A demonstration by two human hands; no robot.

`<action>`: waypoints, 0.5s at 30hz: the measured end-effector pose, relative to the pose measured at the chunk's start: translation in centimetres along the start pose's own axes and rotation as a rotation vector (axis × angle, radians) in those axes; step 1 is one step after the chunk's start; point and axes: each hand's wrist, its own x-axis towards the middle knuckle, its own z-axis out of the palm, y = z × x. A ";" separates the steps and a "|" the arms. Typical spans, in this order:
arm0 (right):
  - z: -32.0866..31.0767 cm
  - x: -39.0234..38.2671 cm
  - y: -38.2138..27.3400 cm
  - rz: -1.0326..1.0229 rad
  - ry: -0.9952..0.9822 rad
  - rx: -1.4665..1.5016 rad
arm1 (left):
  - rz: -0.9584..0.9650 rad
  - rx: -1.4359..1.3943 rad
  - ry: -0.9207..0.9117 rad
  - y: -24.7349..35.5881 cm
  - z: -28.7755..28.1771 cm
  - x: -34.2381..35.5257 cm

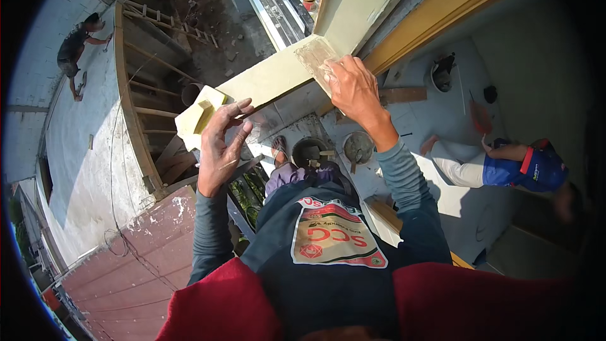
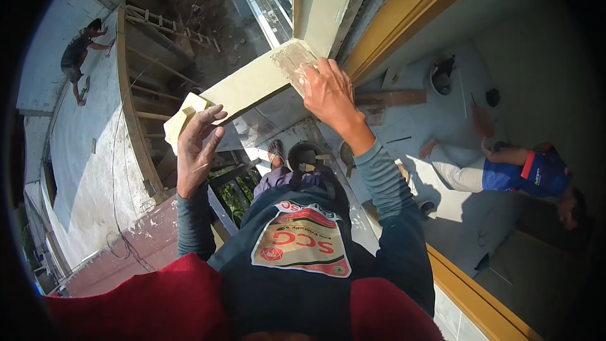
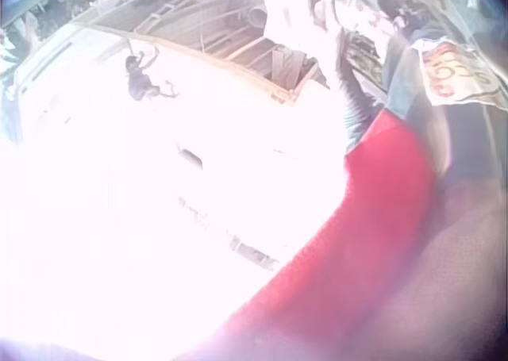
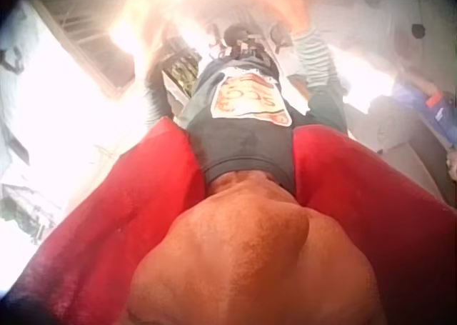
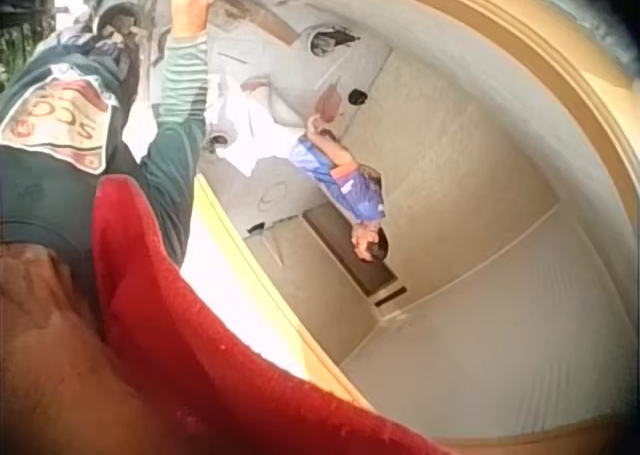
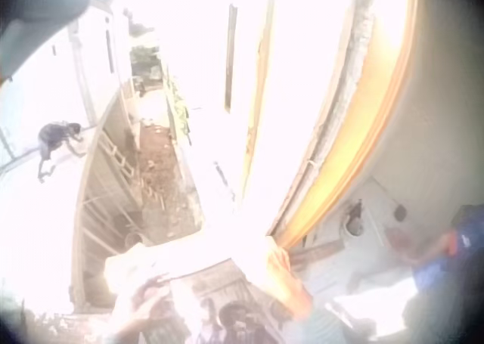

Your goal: The person applies plaster to a wall corner with a trowel, wipes the surface with a sponge, and secures a tile by hammering a wooden block against it.

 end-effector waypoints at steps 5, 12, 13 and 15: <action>0.9 3.5 -0.7 0.013 0.070 -0.209 | -0.058 -0.111 0.013 -2.0 -4.5 2.4; 1.4 3.1 -1.8 0.094 -0.014 -0.250 | -0.112 -0.119 -0.006 -2.9 -7.5 1.3; 1.5 3.2 -1.9 0.102 -0.008 -0.233 | -0.117 -0.120 -0.011 -2.9 -7.9 1.5; 1.8 3.4 -1.9 0.113 -0.007 -0.216 | -0.116 -0.094 -0.028 -3.0 -8.3 1.8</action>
